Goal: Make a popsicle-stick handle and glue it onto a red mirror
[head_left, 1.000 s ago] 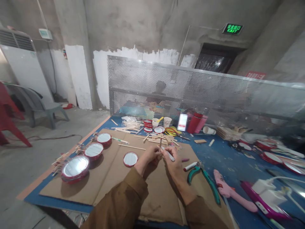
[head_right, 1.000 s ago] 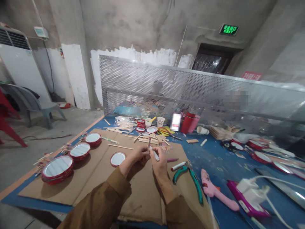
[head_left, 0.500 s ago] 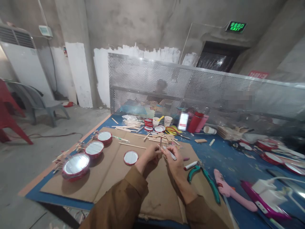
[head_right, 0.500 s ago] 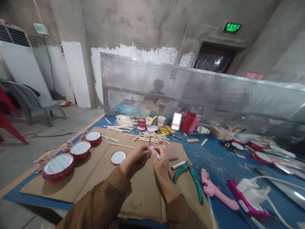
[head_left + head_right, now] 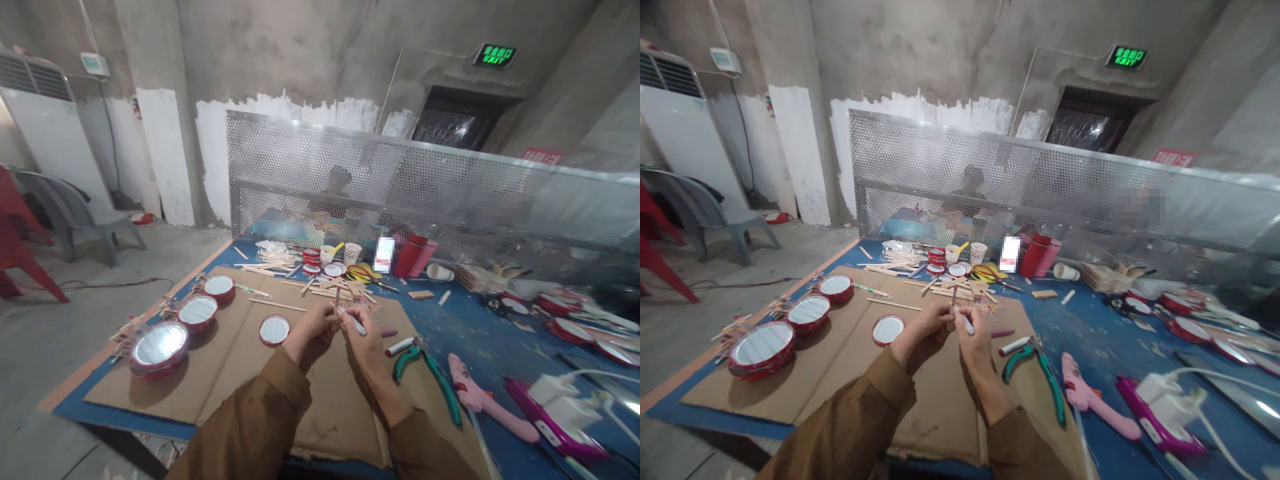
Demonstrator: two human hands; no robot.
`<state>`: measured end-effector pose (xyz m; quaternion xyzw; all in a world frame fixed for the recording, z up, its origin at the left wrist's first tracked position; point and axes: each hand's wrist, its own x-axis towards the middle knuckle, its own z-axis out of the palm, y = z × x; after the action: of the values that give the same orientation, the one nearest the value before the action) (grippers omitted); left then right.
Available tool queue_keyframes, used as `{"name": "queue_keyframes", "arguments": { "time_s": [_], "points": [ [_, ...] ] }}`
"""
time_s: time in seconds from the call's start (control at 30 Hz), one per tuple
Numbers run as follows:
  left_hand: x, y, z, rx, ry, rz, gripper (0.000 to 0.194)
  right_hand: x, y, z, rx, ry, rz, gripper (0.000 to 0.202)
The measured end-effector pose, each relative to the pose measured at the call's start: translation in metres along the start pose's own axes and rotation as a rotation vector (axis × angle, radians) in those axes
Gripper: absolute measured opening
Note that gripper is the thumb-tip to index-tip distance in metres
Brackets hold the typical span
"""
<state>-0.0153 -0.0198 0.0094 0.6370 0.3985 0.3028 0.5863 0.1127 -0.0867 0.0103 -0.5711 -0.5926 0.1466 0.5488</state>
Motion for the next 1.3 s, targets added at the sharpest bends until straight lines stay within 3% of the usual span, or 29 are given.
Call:
{"name": "queue_keyframes", "arguments": {
  "time_s": [0.27,0.63,0.87,1.3],
  "points": [
    [0.004,-0.006,0.001,-0.011,-0.007,-0.015,0.009,0.000,0.000,-0.001,0.008,-0.025,0.009,0.032],
    [-0.001,0.002,0.001,-0.014,0.003,0.007,0.013,-0.001,-0.004,-0.001,0.007,-0.041,-0.029,0.029],
    [0.002,-0.005,0.002,-0.020,0.019,0.000,0.007,0.001,-0.011,-0.003,0.035,0.083,-0.021,0.032],
    [0.000,-0.003,0.001,-0.021,-0.001,0.014,0.012,0.001,-0.006,-0.002,0.023,0.011,-0.015,0.029]
  ]
}}
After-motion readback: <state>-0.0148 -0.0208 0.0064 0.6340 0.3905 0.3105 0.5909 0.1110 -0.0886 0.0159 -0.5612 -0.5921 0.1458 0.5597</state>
